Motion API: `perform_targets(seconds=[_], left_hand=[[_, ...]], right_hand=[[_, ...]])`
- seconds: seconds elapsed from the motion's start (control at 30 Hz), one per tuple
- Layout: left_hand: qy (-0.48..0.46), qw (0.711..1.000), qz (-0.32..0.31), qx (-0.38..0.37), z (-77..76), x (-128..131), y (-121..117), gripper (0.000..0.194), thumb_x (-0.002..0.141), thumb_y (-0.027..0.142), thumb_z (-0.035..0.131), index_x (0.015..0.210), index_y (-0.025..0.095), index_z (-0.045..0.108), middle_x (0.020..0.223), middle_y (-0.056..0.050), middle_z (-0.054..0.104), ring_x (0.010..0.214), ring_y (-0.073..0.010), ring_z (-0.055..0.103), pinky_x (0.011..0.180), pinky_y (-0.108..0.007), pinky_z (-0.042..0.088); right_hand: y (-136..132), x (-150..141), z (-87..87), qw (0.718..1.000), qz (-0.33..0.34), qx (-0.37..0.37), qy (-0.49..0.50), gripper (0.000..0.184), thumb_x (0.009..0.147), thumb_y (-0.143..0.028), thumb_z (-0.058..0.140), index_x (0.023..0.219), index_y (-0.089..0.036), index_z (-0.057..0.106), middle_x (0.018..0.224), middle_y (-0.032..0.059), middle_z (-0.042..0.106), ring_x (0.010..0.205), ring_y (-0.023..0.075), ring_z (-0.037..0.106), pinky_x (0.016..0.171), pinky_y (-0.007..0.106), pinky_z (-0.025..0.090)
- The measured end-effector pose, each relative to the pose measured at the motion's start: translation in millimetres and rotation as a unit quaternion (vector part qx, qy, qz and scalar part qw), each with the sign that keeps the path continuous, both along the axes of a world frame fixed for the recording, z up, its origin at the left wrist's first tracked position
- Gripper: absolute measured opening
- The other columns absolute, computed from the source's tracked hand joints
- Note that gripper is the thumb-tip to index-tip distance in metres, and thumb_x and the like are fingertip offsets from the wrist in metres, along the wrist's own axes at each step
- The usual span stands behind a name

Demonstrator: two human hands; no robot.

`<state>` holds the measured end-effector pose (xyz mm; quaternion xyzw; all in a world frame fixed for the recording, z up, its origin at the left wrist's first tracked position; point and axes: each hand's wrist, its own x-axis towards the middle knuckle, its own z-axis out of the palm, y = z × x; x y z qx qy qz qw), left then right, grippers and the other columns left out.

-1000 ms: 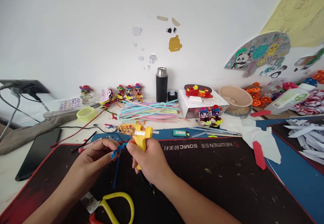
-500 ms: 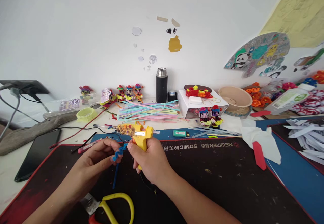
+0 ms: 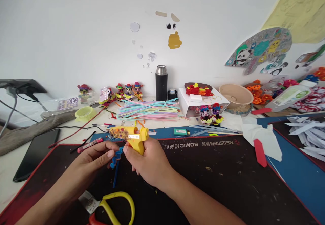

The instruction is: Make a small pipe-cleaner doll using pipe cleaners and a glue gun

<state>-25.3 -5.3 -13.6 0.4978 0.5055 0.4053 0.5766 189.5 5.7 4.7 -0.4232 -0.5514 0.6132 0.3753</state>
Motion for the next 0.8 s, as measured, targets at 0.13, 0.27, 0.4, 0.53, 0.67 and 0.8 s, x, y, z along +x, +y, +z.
perform_targets(seconds=[0.13, 0.27, 0.4, 0.53, 0.67, 0.8], left_hand=[[0.012, 1.000, -0.019, -0.004, 5.9, 0.4, -1.3, 0.035, 0.084, 0.056, 0.086, 0.090, 0.022, 0.078, 0.080, -0.002, 0.069, 0.073, -0.0178, 0.060, 0.067, -0.027, 0.048], [0.028, 0.999, -0.042, 0.008, 11.9, 3.3, -1.1, 0.036, 0.083, 0.056, 0.086, 0.086, 0.021, 0.078, 0.080, -0.002, 0.070, 0.074, -0.0182, 0.062, 0.069, -0.028, 0.051], [0.047, 0.997, -0.061, 0.027, 16.3, 6.3, -1.1, 0.035, 0.085, 0.055, 0.083, 0.084, 0.021, 0.078, 0.080, -0.003, 0.071, 0.076, -0.0186, 0.063, 0.071, -0.027, 0.051], [0.063, 0.994, -0.080, 0.038, 18.8, 7.4, -1.3, 0.037, 0.087, 0.057, 0.080, 0.084, 0.020, 0.076, 0.080, -0.004, 0.071, 0.076, -0.0193, 0.062, 0.071, -0.028, 0.052], [0.079, 0.993, -0.076, 0.046, 18.1, 6.9, -0.9, 0.036, 0.087, 0.056, 0.079, 0.083, 0.020, 0.076, 0.082, -0.004, 0.071, 0.077, -0.0202, 0.063, 0.072, -0.029, 0.053], [0.109, 0.990, 0.020, 0.092, 14.9, 3.8, 0.0, 0.033, 0.086, 0.054, 0.080, 0.081, 0.022, 0.074, 0.076, -0.002, 0.068, 0.072, -0.0191, 0.060, 0.067, -0.027, 0.050]], right_hand=[[-1.3, 0.4, 1.1, 1.000, 0.002, 0.017, -0.004, 0.020, 0.093, -0.039, 0.066, 0.085, -0.020, 0.063, 0.059, -0.0062, 0.052, 0.047, 0.0101, 0.052, 0.044, 0.020, 0.041], [-2.4, 1.4, 2.0, 0.999, 0.010, 0.036, -0.033, 0.020, 0.094, -0.035, 0.064, 0.082, -0.020, 0.062, 0.061, -0.0046, 0.054, 0.049, 0.0105, 0.053, 0.046, 0.020, 0.041], [-3.2, 1.8, -0.1, 0.998, 0.016, 0.045, -0.045, 0.020, 0.095, -0.034, 0.062, 0.081, -0.019, 0.062, 0.062, -0.0038, 0.055, 0.050, 0.0105, 0.054, 0.048, 0.021, 0.041], [-3.4, 1.9, -3.4, 0.997, 0.018, 0.049, -0.055, 0.022, 0.096, -0.037, 0.064, 0.083, -0.019, 0.062, 0.061, -0.0035, 0.056, 0.050, 0.0108, 0.053, 0.047, 0.021, 0.039], [-3.3, 2.0, -2.9, 0.998, 0.023, 0.042, -0.029, 0.026, 0.097, -0.042, 0.066, 0.086, -0.019, 0.064, 0.062, -0.0035, 0.057, 0.050, 0.0105, 0.053, 0.047, 0.020, 0.040], [-1.4, 4.1, 1.5, 1.000, -0.015, 0.018, 0.011, 0.040, 0.096, -0.058, 0.067, 0.090, -0.019, 0.067, 0.057, -0.0048, 0.055, 0.046, 0.0105, 0.051, 0.046, 0.021, 0.041]])
